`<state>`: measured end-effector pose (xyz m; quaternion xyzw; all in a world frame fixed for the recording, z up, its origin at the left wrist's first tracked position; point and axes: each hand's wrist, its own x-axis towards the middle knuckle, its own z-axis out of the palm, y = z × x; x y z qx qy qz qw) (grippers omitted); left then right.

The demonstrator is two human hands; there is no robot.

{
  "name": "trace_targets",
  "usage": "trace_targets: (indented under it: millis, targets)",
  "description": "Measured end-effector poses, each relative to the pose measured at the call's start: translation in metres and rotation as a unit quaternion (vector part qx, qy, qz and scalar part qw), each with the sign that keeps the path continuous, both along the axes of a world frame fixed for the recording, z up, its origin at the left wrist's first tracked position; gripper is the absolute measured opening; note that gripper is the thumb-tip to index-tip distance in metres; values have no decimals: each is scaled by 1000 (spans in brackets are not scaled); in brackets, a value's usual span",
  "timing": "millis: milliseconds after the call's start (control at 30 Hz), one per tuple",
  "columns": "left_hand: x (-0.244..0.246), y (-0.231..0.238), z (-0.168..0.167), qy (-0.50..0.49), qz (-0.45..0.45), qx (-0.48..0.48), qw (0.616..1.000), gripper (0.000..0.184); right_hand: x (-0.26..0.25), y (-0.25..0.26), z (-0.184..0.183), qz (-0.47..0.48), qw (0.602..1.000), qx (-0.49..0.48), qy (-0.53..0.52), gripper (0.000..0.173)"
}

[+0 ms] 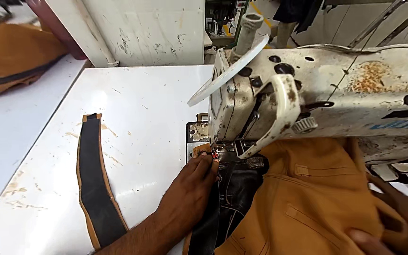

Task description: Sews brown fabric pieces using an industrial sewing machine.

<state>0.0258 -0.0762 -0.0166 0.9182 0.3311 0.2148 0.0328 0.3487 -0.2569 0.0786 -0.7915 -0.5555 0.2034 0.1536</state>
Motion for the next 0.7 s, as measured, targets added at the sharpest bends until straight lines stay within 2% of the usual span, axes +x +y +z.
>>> trace_targets:
  millis: [33, 100, 233, 700]
  targets:
    - [0, 0, 0, 1, 0, -2, 1000, 39, 1, 3, -17, -12, 999, 26, -15, 106]
    - [-1, 1, 0, 4, -2, -6, 1000, 40, 1, 9, -34, -26, 995, 81, -45, 96]
    - [-1, 2, 2, 13, 3, 9, 1000, 40, -2, 19, -28, -9, 993, 92, -71, 79]
    - [0, 6, 3, 17, 11, 17, 1000, 42, -5, 24, -27, -19, 992, 111, -62, 76]
